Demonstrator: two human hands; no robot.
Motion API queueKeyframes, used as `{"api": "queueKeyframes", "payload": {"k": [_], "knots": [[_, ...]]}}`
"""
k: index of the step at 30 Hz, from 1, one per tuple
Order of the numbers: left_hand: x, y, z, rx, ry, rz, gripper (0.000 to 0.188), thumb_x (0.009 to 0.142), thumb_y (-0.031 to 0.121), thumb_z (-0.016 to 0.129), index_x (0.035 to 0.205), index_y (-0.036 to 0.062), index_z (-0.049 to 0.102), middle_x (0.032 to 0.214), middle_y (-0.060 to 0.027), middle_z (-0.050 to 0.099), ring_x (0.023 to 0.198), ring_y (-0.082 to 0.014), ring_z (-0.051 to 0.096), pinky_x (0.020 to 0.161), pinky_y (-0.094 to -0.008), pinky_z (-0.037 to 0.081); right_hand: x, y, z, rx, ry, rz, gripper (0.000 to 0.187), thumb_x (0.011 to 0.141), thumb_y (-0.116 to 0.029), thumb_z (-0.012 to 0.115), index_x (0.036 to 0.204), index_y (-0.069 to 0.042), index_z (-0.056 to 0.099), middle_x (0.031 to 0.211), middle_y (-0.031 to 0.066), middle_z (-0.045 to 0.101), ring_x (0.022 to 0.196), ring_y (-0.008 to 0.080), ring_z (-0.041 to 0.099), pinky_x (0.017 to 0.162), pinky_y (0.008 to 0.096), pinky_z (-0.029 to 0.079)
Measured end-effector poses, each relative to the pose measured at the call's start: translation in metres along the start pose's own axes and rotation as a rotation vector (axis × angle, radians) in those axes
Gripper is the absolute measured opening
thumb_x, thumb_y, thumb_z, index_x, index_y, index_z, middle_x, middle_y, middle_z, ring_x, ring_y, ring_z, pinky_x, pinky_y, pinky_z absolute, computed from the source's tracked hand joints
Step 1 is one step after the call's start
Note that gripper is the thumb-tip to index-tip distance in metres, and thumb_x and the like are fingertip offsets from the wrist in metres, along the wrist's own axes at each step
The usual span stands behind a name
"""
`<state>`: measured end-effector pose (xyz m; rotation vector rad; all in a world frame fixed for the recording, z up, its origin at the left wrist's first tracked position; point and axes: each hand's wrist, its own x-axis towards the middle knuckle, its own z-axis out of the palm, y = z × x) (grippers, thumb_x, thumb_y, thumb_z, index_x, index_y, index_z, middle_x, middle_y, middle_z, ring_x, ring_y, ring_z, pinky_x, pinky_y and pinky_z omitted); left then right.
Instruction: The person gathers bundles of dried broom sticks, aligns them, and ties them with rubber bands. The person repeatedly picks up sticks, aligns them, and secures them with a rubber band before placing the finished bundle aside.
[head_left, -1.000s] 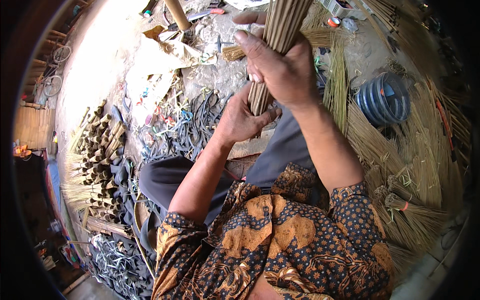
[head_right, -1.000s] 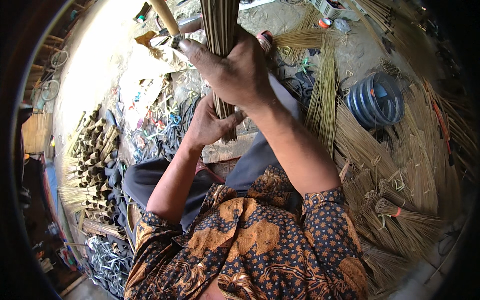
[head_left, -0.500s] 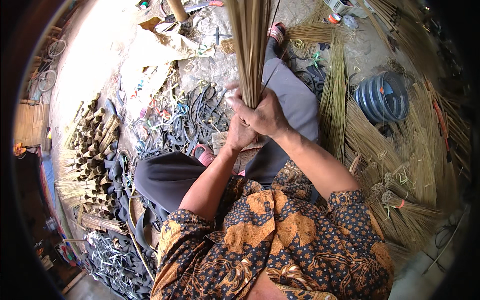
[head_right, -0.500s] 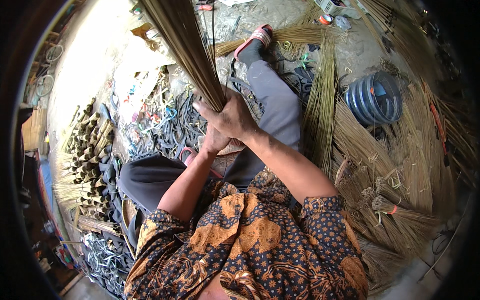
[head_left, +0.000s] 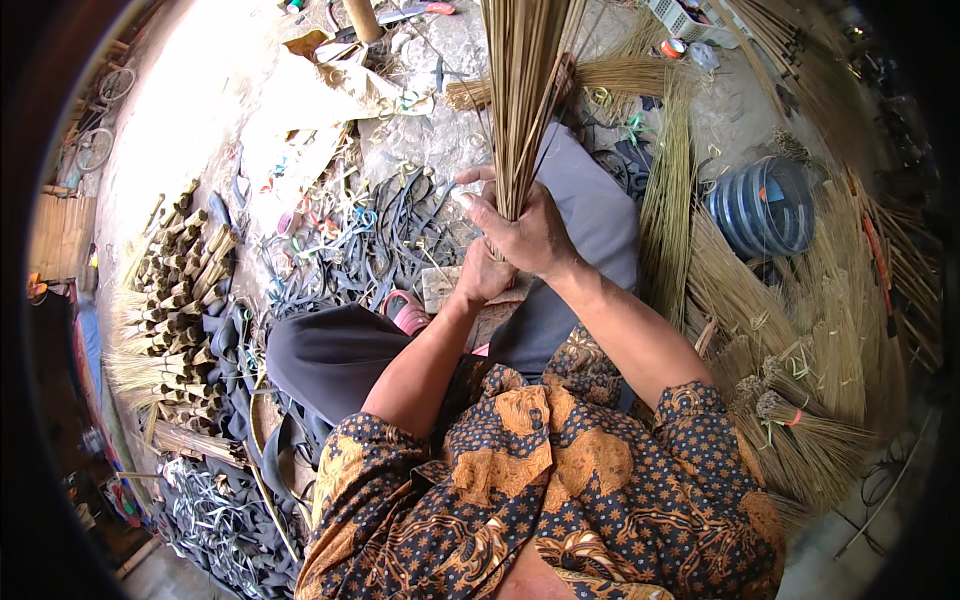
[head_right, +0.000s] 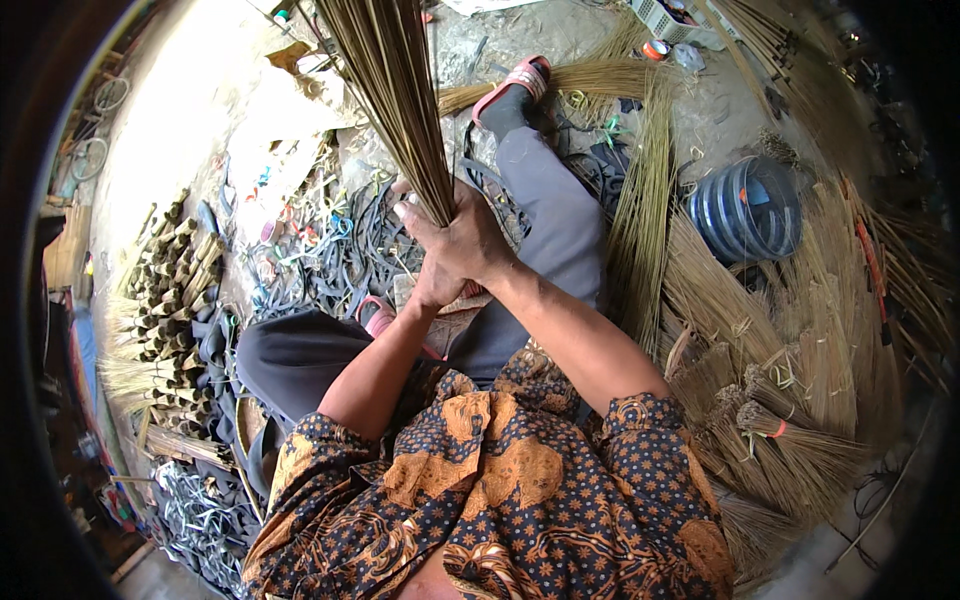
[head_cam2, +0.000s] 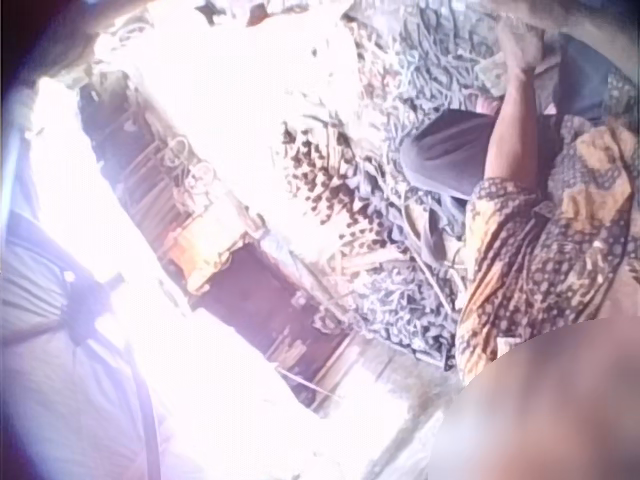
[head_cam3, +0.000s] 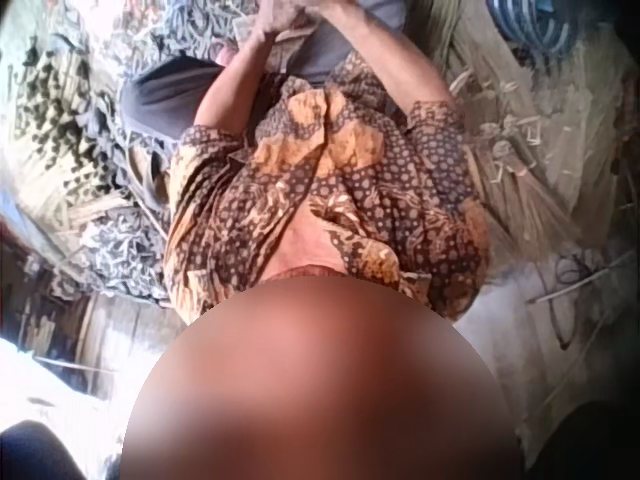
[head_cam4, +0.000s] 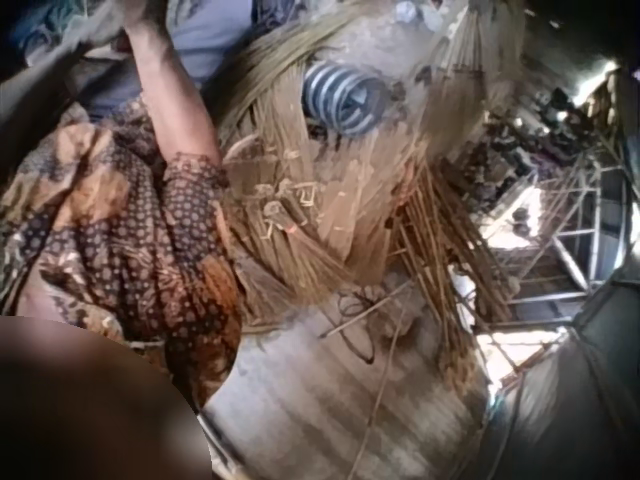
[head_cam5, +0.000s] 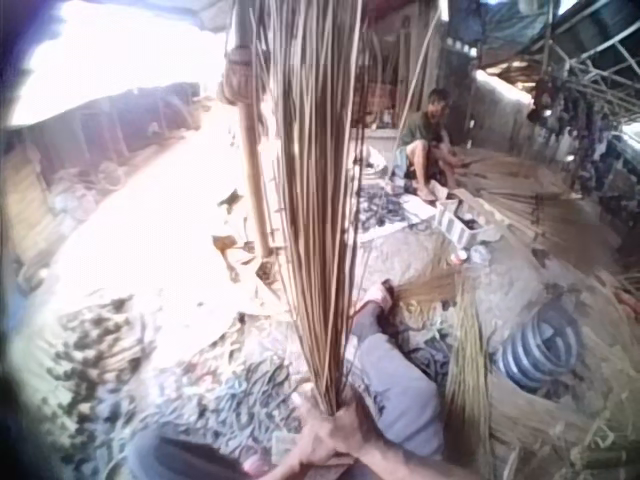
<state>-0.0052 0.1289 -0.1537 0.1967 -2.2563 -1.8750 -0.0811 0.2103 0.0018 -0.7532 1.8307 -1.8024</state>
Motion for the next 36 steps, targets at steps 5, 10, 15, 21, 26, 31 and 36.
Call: {"api": "queueKeyframes", "payload": {"k": [5, 10, 15, 21, 26, 31, 36], "knots": [[-0.005, -0.02, 0.007, -0.012, 0.037, 0.086, 0.026, 0.092, 0.021, 0.068, 0.108, 0.0022, 0.072, 0.09, -0.0169, 0.075, 0.087, -0.0251, 0.072, 0.079, -0.0404, 0.056, -0.009, 0.02, 0.002, -0.086, 0.088, -0.171, 0.009, 0.096, -0.011, 0.071, 0.09, -0.004, 0.068, 0.084, 0.001, 0.069, 0.073, 0.0091, 0.06, 0.069, 0.0307, 0.05], [-0.012, -0.011, 0.006, 0.053, -0.162, -0.353, 0.031, 0.087, 0.026, 0.076, 0.108, 0.004, 0.068, 0.086, -0.0136, 0.073, 0.083, -0.0209, 0.069, 0.076, -0.0389, 0.055, 0.007, 0.009, -0.011, 0.066, 0.154, 0.086, 0.021, 0.099, -0.021, 0.072, 0.114, -0.007, 0.071, 0.07, -0.0052, 0.06, 0.059, 0.0058, 0.056, 0.054, 0.0248, 0.048], [-0.012, 0.036, -0.004, 0.036, -0.243, -0.413, 0.031, 0.086, 0.024, 0.079, 0.102, 0.0034, 0.064, 0.083, -0.0062, 0.068, 0.074, -0.0175, 0.064, 0.07, -0.0372, 0.053, 0.024, -0.023, -0.051, 0.41, 0.051, -0.136, 0.056, 0.095, -0.028, 0.078, 0.138, 0.0, 0.054, 0.085, 0.0041, 0.068, 0.067, 0.0086, 0.062, 0.059, 0.0258, 0.054], [0.005, 0.109, -0.01, -0.245, -0.4, -0.326, 0.019, 0.088, 0.015, 0.078, 0.093, 0.0025, 0.064, 0.072, -0.0038, 0.067, 0.06, -0.0129, 0.061, 0.057, -0.031, 0.05, 0.001, -0.02, -0.037, 0.584, -0.114, 0.223, 0.043, 0.098, -0.022, 0.075, 0.131, 0.0, 0.06, 0.066, -0.0011, 0.06, 0.054, 0.0088, 0.057, 0.051, 0.0264, 0.048], [-0.011, 0.131, -0.009, -0.049, -0.088, -0.269, 0.03, 0.088, 0.023, 0.08, 0.102, 0.0011, 0.065, 0.084, -0.0124, 0.07, 0.077, -0.0225, 0.069, 0.073, -0.0389, 0.056, 0.007, -0.022, -0.022, 0.522, 0.029, 0.138, 0.036, 0.098, -0.021, 0.076, 0.123, 0.001, 0.064, 0.064, -0.0033, 0.055, 0.049, 0.0062, 0.052, 0.046, 0.0241, 0.044], [-0.012, 0.13, -0.022, -0.302, -0.34, -0.394, 0.029, 0.09, 0.025, 0.081, 0.095, 0.0024, 0.064, 0.067, -0.0015, 0.062, 0.056, -0.0142, 0.059, 0.052, -0.0317, 0.047, 0.009, -0.026, -0.018, 0.645, -0.266, 0.178, 0.035, 0.1, -0.025, 0.072, 0.125, -0.002, 0.065, 0.058, -0.004, 0.049, 0.042, 0.0075, 0.047, 0.044, 0.0256, 0.043], [-0.014, 0.128, -0.007, 0.058, 0.139, -0.159, 0.024, 0.095, 0.021, 0.077, 0.098, 0.0041, 0.06, 0.066, -0.0013, 0.059, 0.054, -0.0148, 0.058, 0.051, -0.0279, 0.048, 0.017, -0.015, -0.011, 0.479, 0.091, 0.256, 0.036, 0.099, -0.027, 0.075, 0.124, -0.003, 0.063, 0.062, -0.0026, 0.053, 0.046, 0.0073, 0.051, 0.043, 0.0263, 0.044]]}}
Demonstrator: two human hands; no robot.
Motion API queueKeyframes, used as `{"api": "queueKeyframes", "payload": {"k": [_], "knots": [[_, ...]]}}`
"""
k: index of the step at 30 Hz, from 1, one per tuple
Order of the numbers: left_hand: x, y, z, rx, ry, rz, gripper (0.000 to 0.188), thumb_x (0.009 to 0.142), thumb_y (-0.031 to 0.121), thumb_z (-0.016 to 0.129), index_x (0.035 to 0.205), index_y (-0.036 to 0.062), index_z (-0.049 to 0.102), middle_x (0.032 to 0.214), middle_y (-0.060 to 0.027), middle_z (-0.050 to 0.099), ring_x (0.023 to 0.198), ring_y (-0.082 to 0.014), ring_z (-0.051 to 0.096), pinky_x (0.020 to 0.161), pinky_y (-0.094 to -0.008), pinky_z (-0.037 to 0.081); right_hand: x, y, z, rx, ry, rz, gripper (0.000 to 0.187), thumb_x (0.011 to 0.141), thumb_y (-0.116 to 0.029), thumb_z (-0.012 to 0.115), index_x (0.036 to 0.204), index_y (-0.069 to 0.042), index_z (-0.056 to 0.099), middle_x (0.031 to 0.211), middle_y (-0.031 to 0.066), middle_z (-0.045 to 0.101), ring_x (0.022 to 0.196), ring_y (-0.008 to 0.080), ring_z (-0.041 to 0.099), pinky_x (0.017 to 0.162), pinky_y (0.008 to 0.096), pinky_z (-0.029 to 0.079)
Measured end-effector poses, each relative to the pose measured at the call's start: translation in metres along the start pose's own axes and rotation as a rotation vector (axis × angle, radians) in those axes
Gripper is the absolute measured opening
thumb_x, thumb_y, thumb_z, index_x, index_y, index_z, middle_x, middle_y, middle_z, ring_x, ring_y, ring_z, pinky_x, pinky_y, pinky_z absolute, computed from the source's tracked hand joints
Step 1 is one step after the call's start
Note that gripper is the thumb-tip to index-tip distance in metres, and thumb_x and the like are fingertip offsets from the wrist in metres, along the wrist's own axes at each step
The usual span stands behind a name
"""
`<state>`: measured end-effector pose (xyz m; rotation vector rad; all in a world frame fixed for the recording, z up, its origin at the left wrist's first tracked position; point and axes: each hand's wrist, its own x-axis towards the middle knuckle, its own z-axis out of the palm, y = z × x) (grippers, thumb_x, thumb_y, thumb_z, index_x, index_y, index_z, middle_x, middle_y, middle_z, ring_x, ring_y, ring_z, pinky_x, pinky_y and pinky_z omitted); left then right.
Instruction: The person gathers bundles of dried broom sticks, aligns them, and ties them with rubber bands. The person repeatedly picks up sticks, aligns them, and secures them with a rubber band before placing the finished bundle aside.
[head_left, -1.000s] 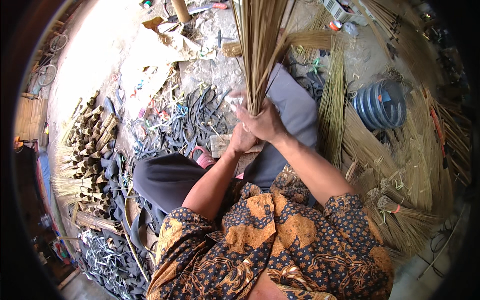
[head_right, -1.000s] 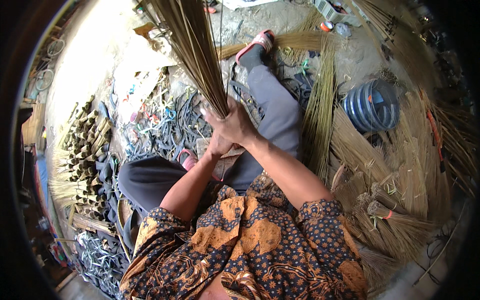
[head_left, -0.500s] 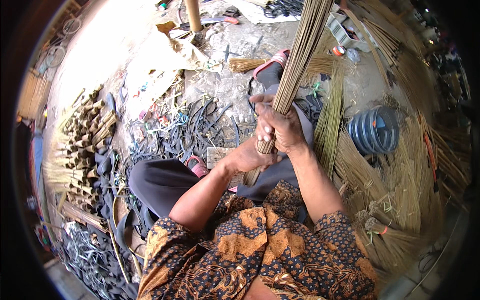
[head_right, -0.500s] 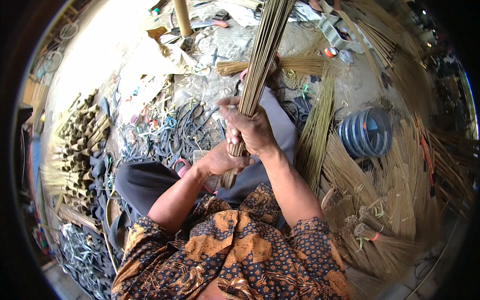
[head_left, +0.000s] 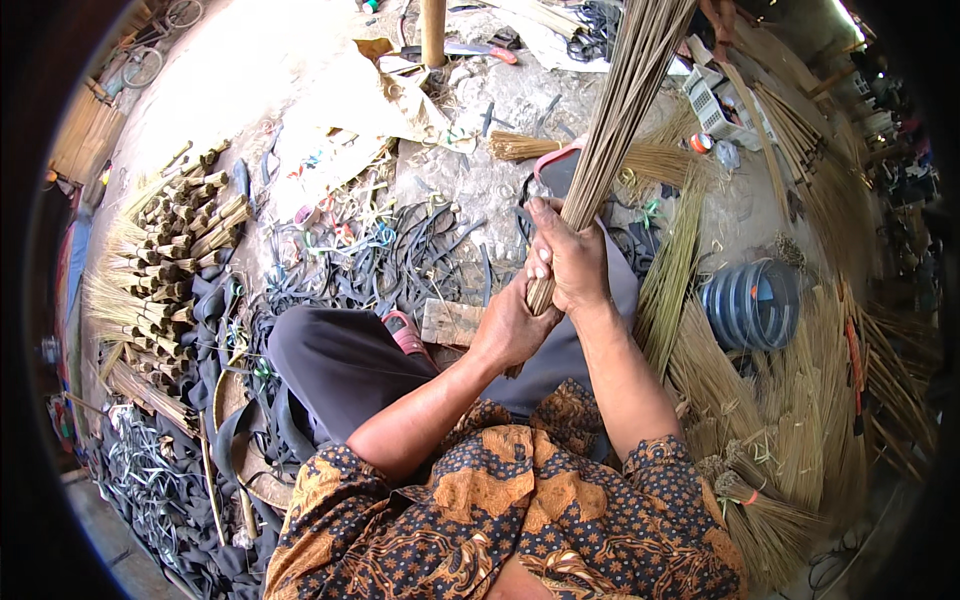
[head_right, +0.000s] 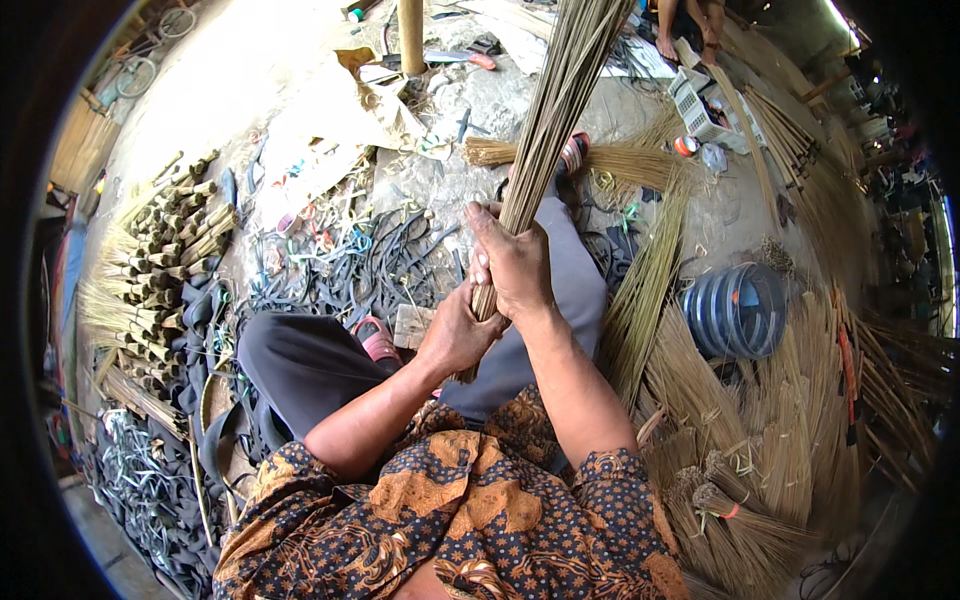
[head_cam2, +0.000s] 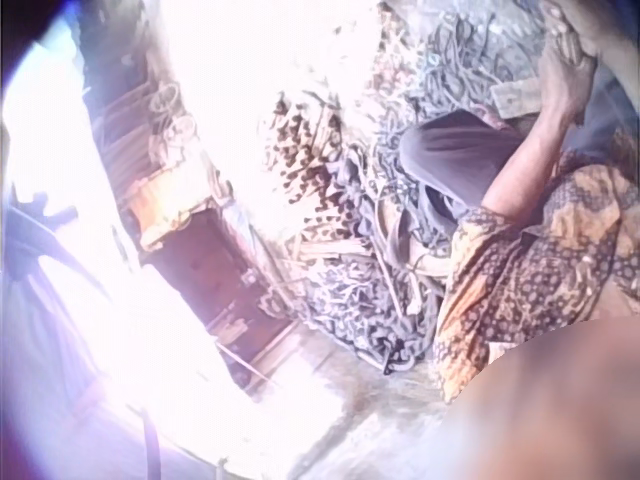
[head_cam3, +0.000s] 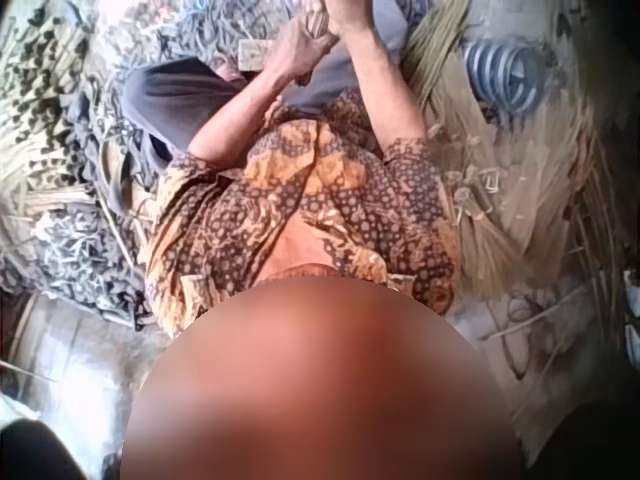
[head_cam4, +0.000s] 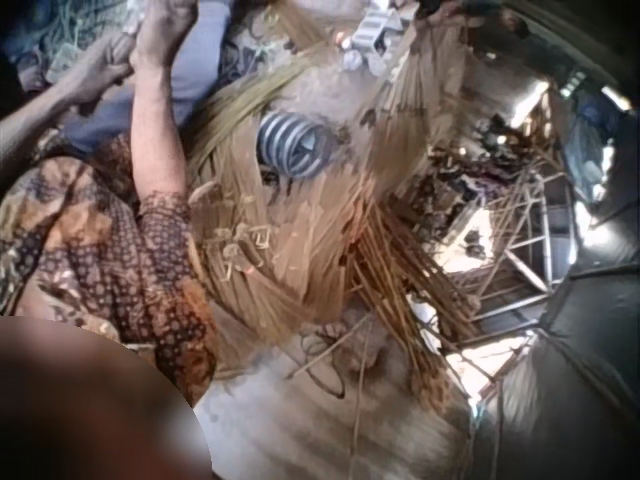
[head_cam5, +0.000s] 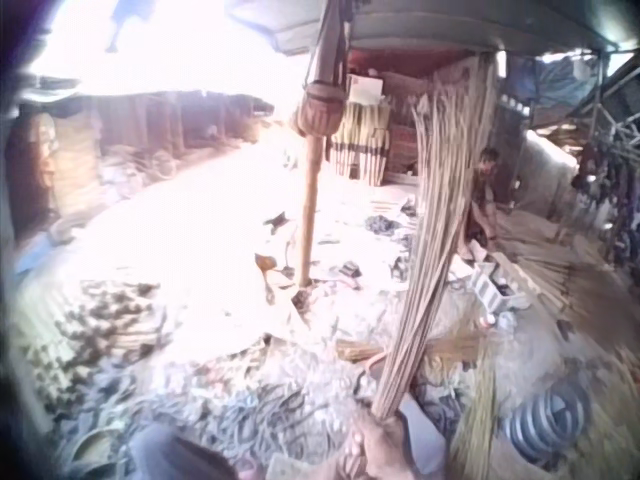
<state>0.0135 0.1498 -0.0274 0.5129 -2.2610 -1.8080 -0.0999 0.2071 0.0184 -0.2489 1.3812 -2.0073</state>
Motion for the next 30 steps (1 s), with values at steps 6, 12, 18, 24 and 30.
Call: {"api": "queueKeyframes", "payload": {"k": [6, 12, 18, 24, 30], "knots": [[0.002, -0.013, -0.014, -0.483, -0.485, -0.354, 0.023, 0.095, 0.02, 0.076, 0.093, 0.0044, 0.06, 0.069, -0.0004, 0.058, 0.057, -0.0129, 0.059, 0.05, -0.0278, 0.049, 0.002, 0.01, -0.008, 0.158, -0.244, 0.168, 0.039, 0.1, -0.033, 0.072, 0.127, -0.006, 0.064, 0.058, -0.0047, 0.05, 0.043, 0.007, 0.049, 0.044, 0.0265, 0.047], [-0.001, -0.01, -0.009, -0.163, -0.275, -0.344, 0.012, 0.094, 0.012, 0.068, 0.092, 0.0029, 0.061, 0.066, -0.003, 0.061, 0.054, -0.0131, 0.058, 0.05, -0.0291, 0.047, 0.01, 0.032, -0.009, 0.054, 0.043, 0.197, 0.034, 0.093, -0.033, 0.081, 0.11, -0.007, 0.068, 0.059, -0.0042, 0.051, 0.045, 0.0074, 0.05, 0.044, 0.0273, 0.045], [-0.004, -0.021, -0.01, -0.02, -0.246, -0.343, 0.023, 0.095, 0.023, 0.073, 0.094, 0.0033, 0.061, 0.068, -0.0043, 0.062, 0.053, -0.0152, 0.059, 0.051, -0.0323, 0.047, 0.013, 0.045, -0.017, 0.098, 0.158, 0.187, 0.034, 0.093, -0.027, 0.081, 0.117, -0.007, 0.069, 0.064, -0.0052, 0.051, 0.049, 0.0067, 0.05, 0.047, 0.025, 0.045], [-0.006, -0.032, -0.011, -0.411, -0.512, -0.442, 0.034, 0.097, 0.033, 0.076, 0.09, 0.0035, 0.061, 0.065, -0.0035, 0.06, 0.049, -0.0141, 0.056, 0.048, -0.0305, 0.046, 0.01, 0.046, -0.019, 0.295, 0.017, 0.238, 0.024, 0.097, -0.026, 0.075, 0.113, -0.011, 0.067, 0.058, -0.0071, 0.046, 0.046, 0.0073, 0.047, 0.045, 0.0281, 0.043], [-0.001, -0.012, -0.004, -0.102, -0.282, -0.349, 0.02, 0.097, 0.022, 0.075, 0.096, 0.005, 0.064, 0.068, -0.001, 0.061, 0.054, -0.0112, 0.056, 0.049, -0.0309, 0.048, 0.005, 0.038, -0.028, 0.21, 0.116, 0.103, 0.032, 0.094, -0.03, 0.08, 0.112, -0.008, 0.067, 0.065, -0.0048, 0.05, 0.05, 0.0081, 0.048, 0.047, 0.0279, 0.045]]}}
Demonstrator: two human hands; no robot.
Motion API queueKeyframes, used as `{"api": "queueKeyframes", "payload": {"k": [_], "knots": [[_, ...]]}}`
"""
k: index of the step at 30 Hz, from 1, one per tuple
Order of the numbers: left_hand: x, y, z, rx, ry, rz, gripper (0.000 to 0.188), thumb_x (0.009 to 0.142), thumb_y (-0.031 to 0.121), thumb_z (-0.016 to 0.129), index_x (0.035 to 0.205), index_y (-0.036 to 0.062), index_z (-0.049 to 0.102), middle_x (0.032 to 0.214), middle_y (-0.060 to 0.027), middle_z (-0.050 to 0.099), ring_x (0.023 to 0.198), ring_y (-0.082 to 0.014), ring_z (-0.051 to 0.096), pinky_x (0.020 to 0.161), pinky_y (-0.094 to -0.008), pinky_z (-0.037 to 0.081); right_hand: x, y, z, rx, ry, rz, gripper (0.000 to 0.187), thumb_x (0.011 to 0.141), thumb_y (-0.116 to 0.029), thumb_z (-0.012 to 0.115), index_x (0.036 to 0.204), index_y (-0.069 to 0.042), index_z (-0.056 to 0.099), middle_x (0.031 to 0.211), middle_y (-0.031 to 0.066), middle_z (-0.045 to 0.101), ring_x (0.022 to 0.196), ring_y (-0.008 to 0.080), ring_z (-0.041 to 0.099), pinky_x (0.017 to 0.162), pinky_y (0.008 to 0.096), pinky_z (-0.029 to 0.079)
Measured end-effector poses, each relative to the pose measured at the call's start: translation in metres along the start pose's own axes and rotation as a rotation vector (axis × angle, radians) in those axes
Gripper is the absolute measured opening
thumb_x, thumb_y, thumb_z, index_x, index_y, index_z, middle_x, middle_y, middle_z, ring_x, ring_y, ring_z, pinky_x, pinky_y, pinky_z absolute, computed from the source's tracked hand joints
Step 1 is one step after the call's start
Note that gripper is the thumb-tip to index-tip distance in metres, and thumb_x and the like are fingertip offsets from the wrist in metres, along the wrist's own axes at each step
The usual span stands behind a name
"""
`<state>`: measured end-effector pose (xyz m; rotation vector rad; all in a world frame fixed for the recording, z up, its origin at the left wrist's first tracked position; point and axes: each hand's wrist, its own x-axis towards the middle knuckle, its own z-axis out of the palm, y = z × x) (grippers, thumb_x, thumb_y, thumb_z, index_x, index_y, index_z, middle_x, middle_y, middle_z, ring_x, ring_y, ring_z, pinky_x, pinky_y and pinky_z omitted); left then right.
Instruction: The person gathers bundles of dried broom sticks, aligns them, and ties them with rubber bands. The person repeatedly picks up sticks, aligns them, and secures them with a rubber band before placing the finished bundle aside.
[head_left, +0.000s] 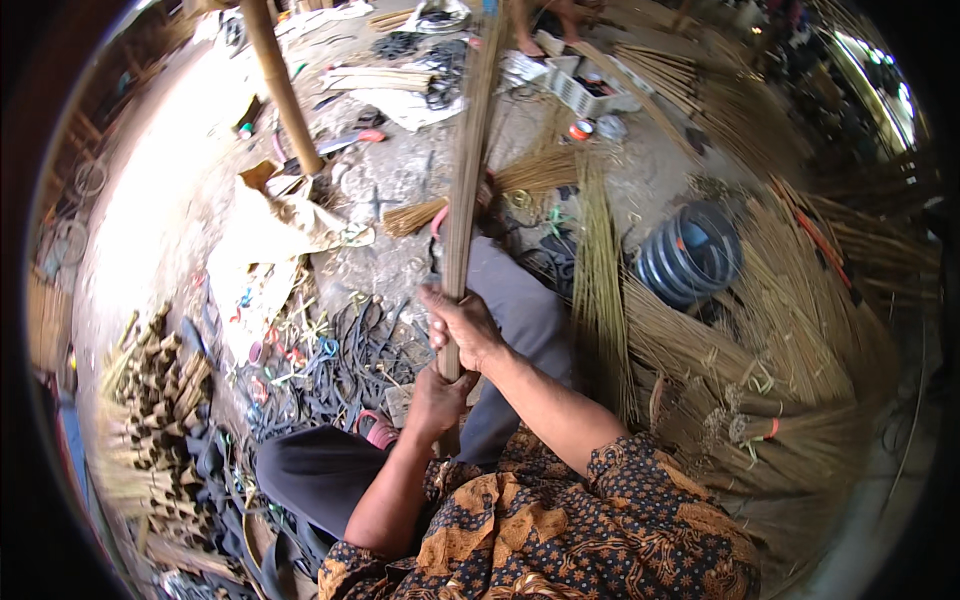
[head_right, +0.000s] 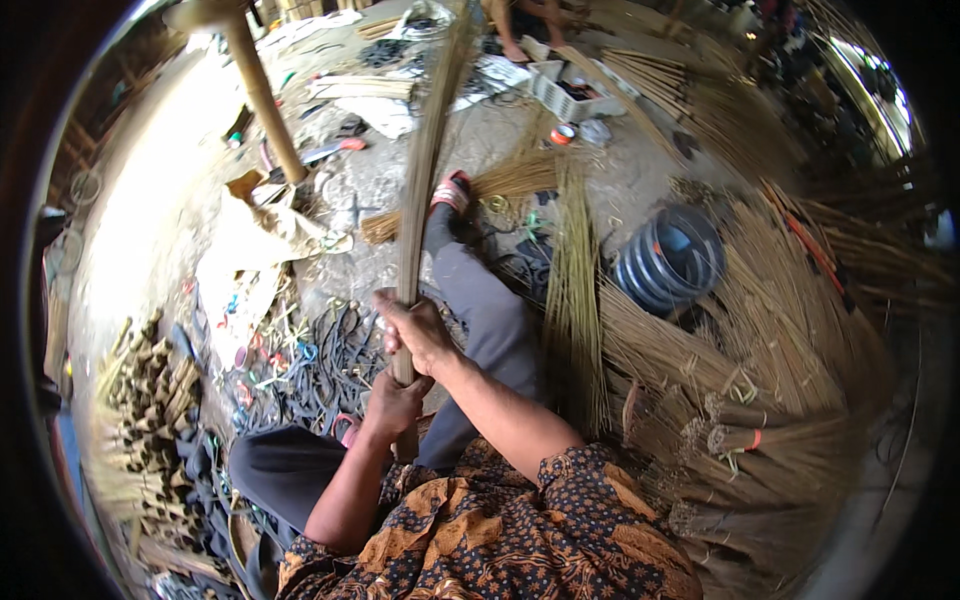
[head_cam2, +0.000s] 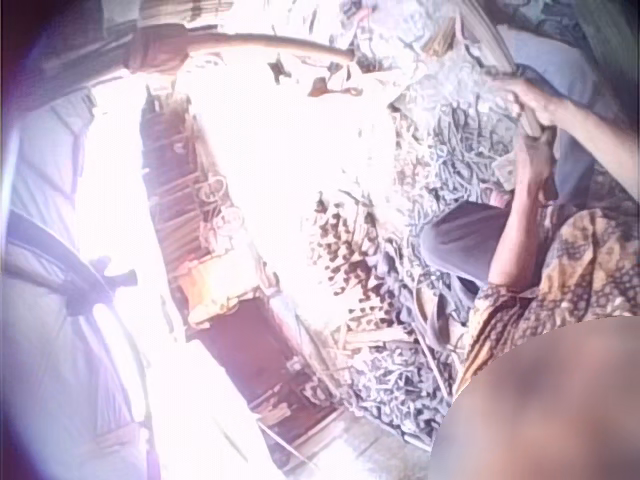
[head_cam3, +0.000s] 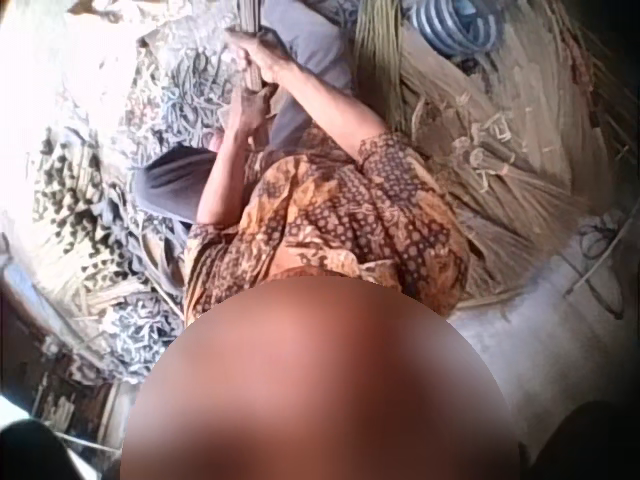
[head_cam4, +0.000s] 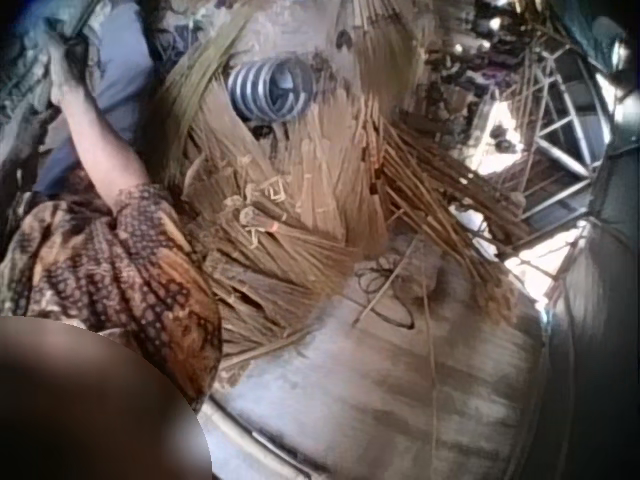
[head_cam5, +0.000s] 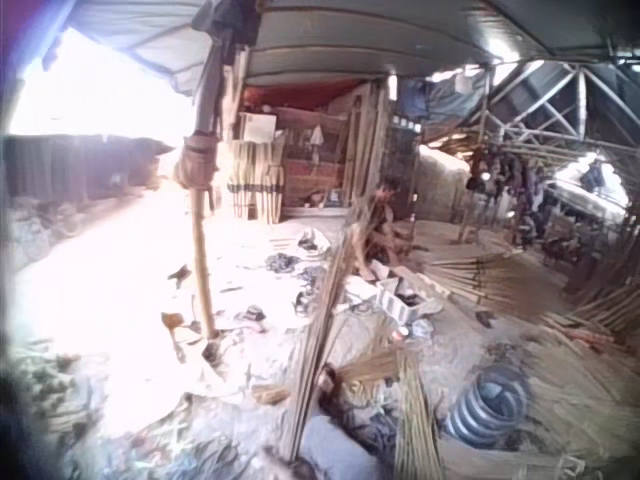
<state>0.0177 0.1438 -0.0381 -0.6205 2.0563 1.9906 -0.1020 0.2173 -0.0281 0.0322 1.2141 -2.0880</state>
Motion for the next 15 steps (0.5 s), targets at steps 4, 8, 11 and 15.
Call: {"api": "queueKeyframes", "payload": {"k": [4, 8, 11, 15], "knots": [[0.003, 0.003, 0.0, -0.132, -0.211, -0.11, 0.013, 0.096, 0.015, 0.074, 0.1, 0.005, 0.066, 0.075, -0.0001, 0.064, 0.059, -0.0098, 0.058, 0.051, -0.0292, 0.049, -0.004, -0.001, -0.008, 0.134, -0.108, 0.022, 0.028, 0.097, -0.03, 0.077, 0.11, -0.008, 0.065, 0.066, -0.0035, 0.055, 0.05, 0.007, 0.052, 0.043, 0.0263, 0.044], [0.012, -0.011, 0.007, 0.142, 0.045, 0.051, 0.017, 0.096, 0.012, 0.072, 0.106, 0.0021, 0.064, 0.076, -0.002, 0.066, 0.062, -0.011, 0.061, 0.055, -0.0293, 0.051, -0.004, -0.001, -0.011, 0.041, 0.08, -0.059, 0.023, 0.098, -0.029, 0.076, 0.098, -0.009, 0.065, 0.06, -0.0051, 0.05, 0.045, 0.0072, 0.047, 0.041, 0.0272, 0.042], [0.018, -0.018, 0.0, -0.012, -0.286, -0.142, 0.026, 0.096, 0.014, 0.072, 0.116, 0.0012, 0.062, 0.08, -0.005, 0.069, 0.065, -0.0149, 0.065, 0.057, -0.0309, 0.052, -0.004, -0.002, -0.015, 0.128, 0.022, 0.023, 0.023, 0.098, -0.03, 0.076, 0.094, -0.011, 0.063, 0.058, -0.0055, 0.048, 0.044, 0.0082, 0.046, 0.042, 0.028, 0.042], [0.013, -0.021, 0.012, 0.477, 0.214, 0.322, 0.026, 0.095, 0.016, 0.072, 0.116, 0.002, 0.064, 0.081, -0.008, 0.072, 0.063, -0.0189, 0.068, 0.055, -0.0334, 0.052, 0.001, 0.001, -0.014, 0.027, 0.208, 0.025, 0.027, 0.096, -0.033, 0.077, 0.093, -0.011, 0.062, 0.059, -0.005, 0.049, 0.046, 0.0088, 0.047, 0.044, 0.0281, 0.042]]}}
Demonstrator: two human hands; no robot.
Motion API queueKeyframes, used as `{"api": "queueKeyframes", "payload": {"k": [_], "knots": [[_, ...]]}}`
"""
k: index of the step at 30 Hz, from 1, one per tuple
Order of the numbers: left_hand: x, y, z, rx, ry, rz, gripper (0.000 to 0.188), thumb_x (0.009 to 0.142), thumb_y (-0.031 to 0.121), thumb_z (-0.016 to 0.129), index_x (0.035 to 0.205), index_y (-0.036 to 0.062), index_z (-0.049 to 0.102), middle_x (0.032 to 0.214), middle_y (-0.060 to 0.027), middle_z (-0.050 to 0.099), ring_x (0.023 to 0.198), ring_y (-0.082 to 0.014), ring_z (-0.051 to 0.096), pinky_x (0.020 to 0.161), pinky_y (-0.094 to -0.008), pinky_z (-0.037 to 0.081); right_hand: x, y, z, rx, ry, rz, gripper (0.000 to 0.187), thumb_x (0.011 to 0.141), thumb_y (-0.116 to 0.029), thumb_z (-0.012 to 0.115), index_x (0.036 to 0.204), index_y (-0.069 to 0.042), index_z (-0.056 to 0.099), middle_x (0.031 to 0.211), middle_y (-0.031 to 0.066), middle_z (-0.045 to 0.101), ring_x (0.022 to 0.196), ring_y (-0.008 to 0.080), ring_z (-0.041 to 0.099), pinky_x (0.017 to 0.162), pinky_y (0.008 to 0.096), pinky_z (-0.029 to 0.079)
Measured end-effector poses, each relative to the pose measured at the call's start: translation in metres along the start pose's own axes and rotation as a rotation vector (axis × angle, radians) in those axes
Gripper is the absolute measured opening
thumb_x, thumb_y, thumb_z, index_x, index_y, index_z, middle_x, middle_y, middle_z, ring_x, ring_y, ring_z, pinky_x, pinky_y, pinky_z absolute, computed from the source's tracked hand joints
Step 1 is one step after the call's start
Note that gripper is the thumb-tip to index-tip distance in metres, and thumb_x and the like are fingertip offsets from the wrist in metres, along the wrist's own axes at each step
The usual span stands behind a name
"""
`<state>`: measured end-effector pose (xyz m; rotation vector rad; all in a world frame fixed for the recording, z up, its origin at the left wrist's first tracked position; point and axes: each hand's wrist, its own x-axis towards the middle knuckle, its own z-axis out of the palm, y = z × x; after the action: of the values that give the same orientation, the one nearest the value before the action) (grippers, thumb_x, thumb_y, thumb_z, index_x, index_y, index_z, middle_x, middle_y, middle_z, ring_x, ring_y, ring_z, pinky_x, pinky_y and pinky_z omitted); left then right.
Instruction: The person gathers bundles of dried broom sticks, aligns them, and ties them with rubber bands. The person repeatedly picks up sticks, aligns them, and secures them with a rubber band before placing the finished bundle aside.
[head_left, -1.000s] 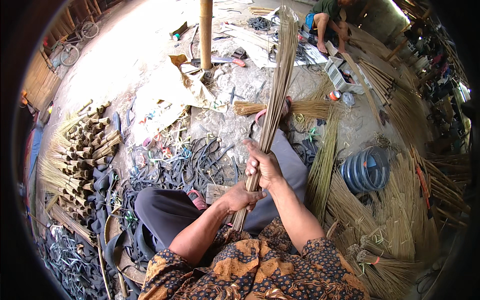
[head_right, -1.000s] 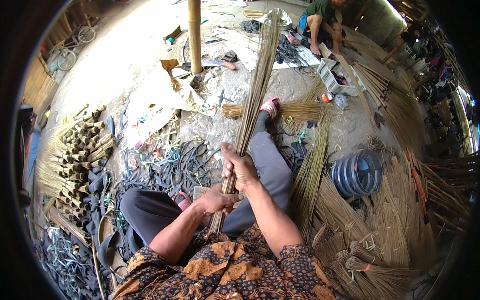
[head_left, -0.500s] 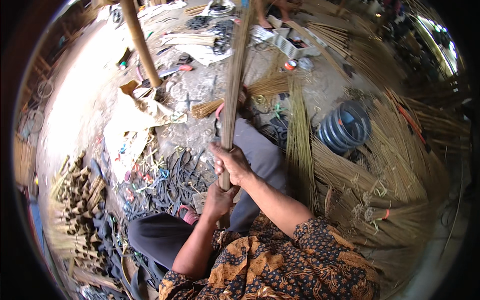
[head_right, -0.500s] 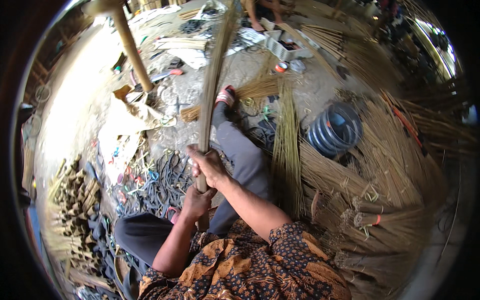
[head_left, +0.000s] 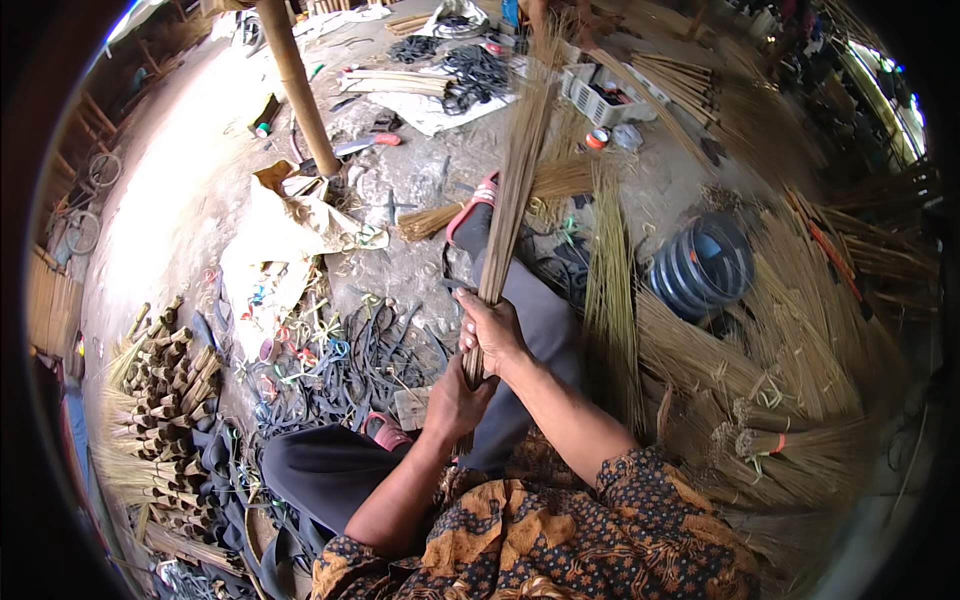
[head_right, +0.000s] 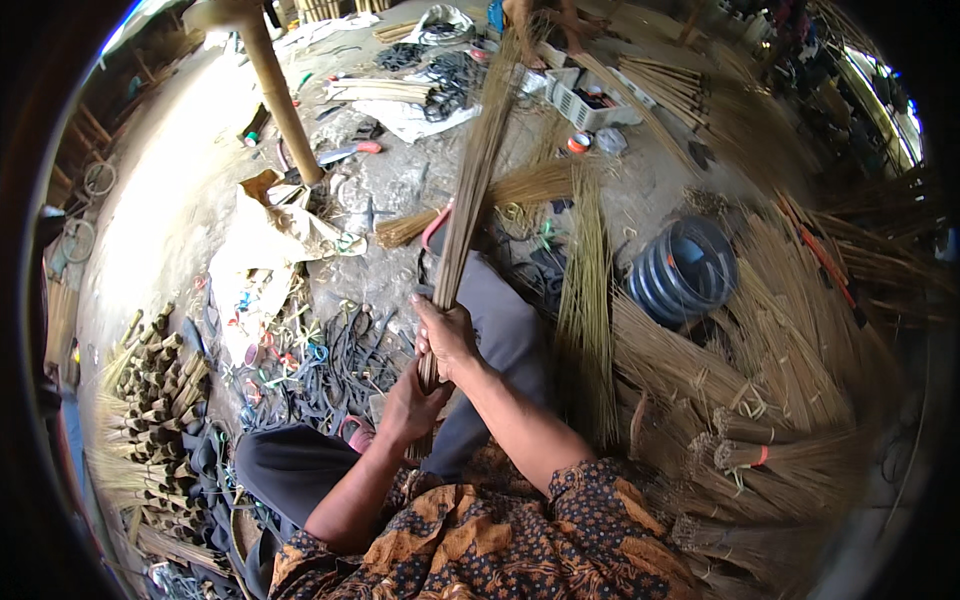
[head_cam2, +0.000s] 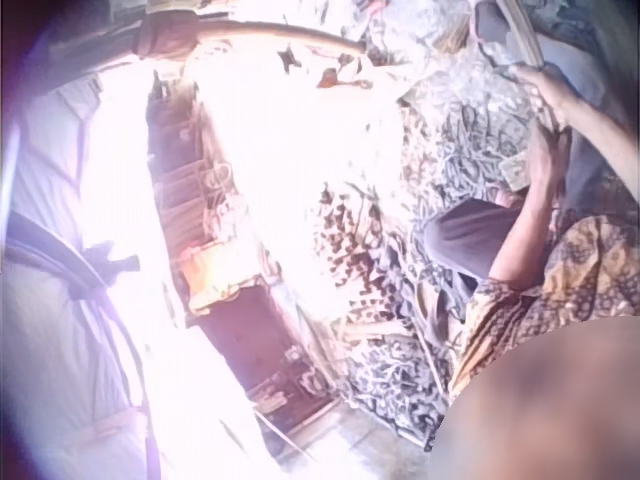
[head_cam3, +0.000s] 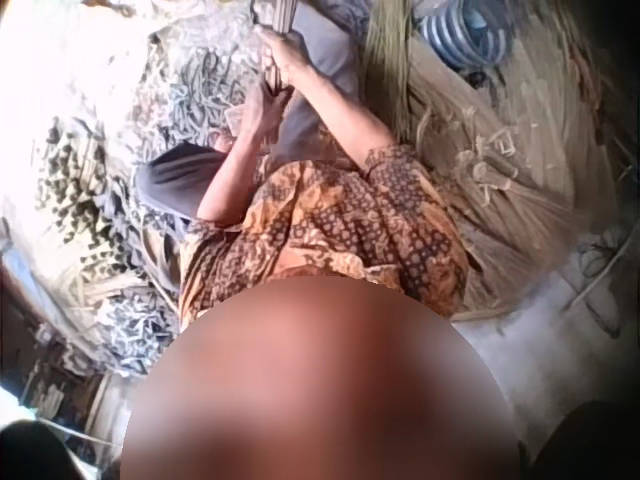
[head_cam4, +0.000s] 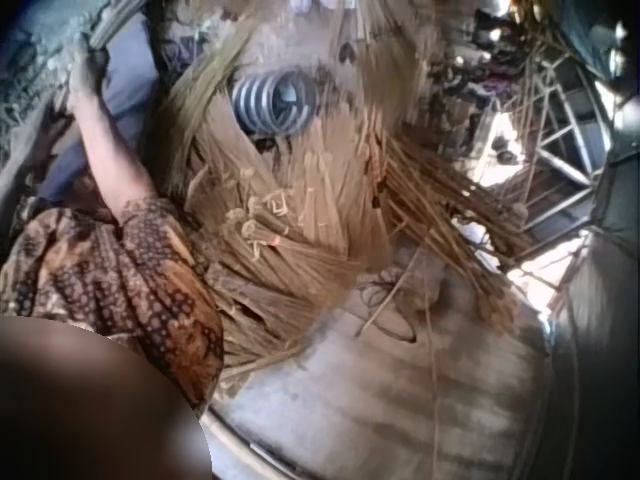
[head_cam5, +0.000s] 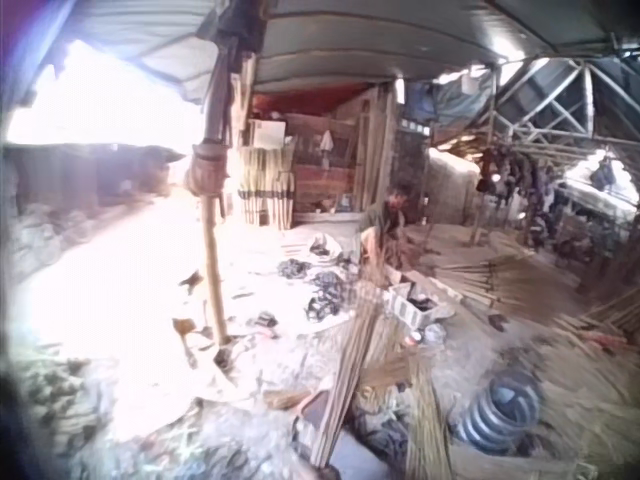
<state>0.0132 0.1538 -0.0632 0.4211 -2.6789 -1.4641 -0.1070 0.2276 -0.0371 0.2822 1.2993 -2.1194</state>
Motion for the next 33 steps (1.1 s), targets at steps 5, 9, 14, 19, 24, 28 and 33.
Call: {"api": "queueKeyframes", "payload": {"k": [5, 9, 14, 19, 24, 28, 33], "knots": [[0.005, 0.007, -0.019, -0.221, -0.139, -0.207, 0.014, 0.096, 0.017, 0.072, 0.096, 0.0049, 0.064, 0.071, 0.0005, 0.061, 0.058, -0.0097, 0.054, 0.053, -0.03, 0.045, 0.009, 0.007, 0.009, -0.067, -0.121, -0.029, 0.039, 0.098, -0.045, 0.074, 0.106, -0.01, 0.061, 0.067, -0.0011, 0.054, 0.058, 0.0118, 0.059, 0.053, 0.0298, 0.052], [0.03, 0.006, -0.086, -0.247, -0.228, -0.319, 0.018, 0.098, 0.021, 0.072, 0.094, 0.006, 0.064, 0.068, 0.0003, 0.057, 0.06, -0.0096, 0.052, 0.055, -0.0314, 0.044, 0.03, 0.006, 0.011, -0.152, -0.405, -0.205, 0.073, 0.101, -0.067, 0.052, 0.138, -0.005, 0.051, 0.112, 0.013, 0.068, 0.102, 0.0173, 0.069, 0.082, 0.0328, 0.061], [0.063, 0.003, -0.177, -0.12, -0.048, -0.156, 0.029, 0.097, 0.025, 0.073, 0.086, 0.0008, 0.063, 0.063, -0.0021, 0.055, 0.059, -0.0127, 0.048, 0.057, -0.0368, 0.043, 0.074, 0.028, -0.005, -0.435, -0.203, -0.066, 0.052, 0.106, -0.048, 0.059, 0.129, -0.002, 0.061, 0.1, 0.0076, 0.071, 0.074, 0.0118, 0.07, 0.062, 0.0252, 0.055], [0.065, -0.011, -0.238, -0.081, 0.14, -0.207, 0.03, 0.095, 0.028, 0.075, 0.095, 0.0014, 0.06, 0.065, -0.0024, 0.05, 0.063, -0.0135, 0.046, 0.06, -0.0357, 0.043, 0.121, 0.098, -0.035, -0.776, -0.158, 0.094, 0.04, 0.103, -0.036, 0.064, 0.123, -0.001, 0.064, 0.093, 0.0047, 0.07, 0.065, 0.0087, 0.064, 0.053, 0.023, 0.048], [0.051, -0.022, -0.261, -0.135, 0.236, -0.291, 0.031, 0.094, 0.028, 0.076, 0.099, 0.0013, 0.06, 0.068, -0.0041, 0.053, 0.065, -0.0142, 0.048, 0.064, -0.0353, 0.046, 0.171, 0.181, -0.052, -1.061, -0.047, 0.123, 0.026, 0.098, -0.026, 0.067, 0.103, -0.001, 0.069, 0.082, 0.005, 0.07, 0.054, 0.0126, 0.062, 0.053, 0.0275, 0.049], [0.04, -0.028, -0.275, -0.077, 0.302, -0.344, 0.035, 0.093, 0.029, 0.078, 0.105, -0.0007, 0.064, 0.075, -0.0092, 0.061, 0.07, -0.0158, 0.055, 0.07, -0.035, 0.05, 0.197, 0.225, -0.043, -0.852, 0.091, 0.434, 0.028, 0.098, -0.024, 0.067, 0.116, -0.003, 0.064, 0.078, 0.0029, 0.067, 0.052, 0.0107, 0.059, 0.043, 0.025, 0.04], [0.027, -0.031, -0.283, -0.098, 0.381, -0.404, 0.036, 0.091, 0.023, 0.081, 0.113, -0.0007, 0.066, 0.084, -0.0118, 0.071, 0.076, -0.0145, 0.063, 0.075, -0.0336, 0.054, 0.227, 0.264, -0.015, -0.646, 0.282, 0.489, 0.017, 0.101, -0.026, 0.066, 0.102, -0.009, 0.064, 0.074, 0.0019, 0.064, 0.048, 0.0122, 0.056, 0.036, 0.0267, 0.032]]}}
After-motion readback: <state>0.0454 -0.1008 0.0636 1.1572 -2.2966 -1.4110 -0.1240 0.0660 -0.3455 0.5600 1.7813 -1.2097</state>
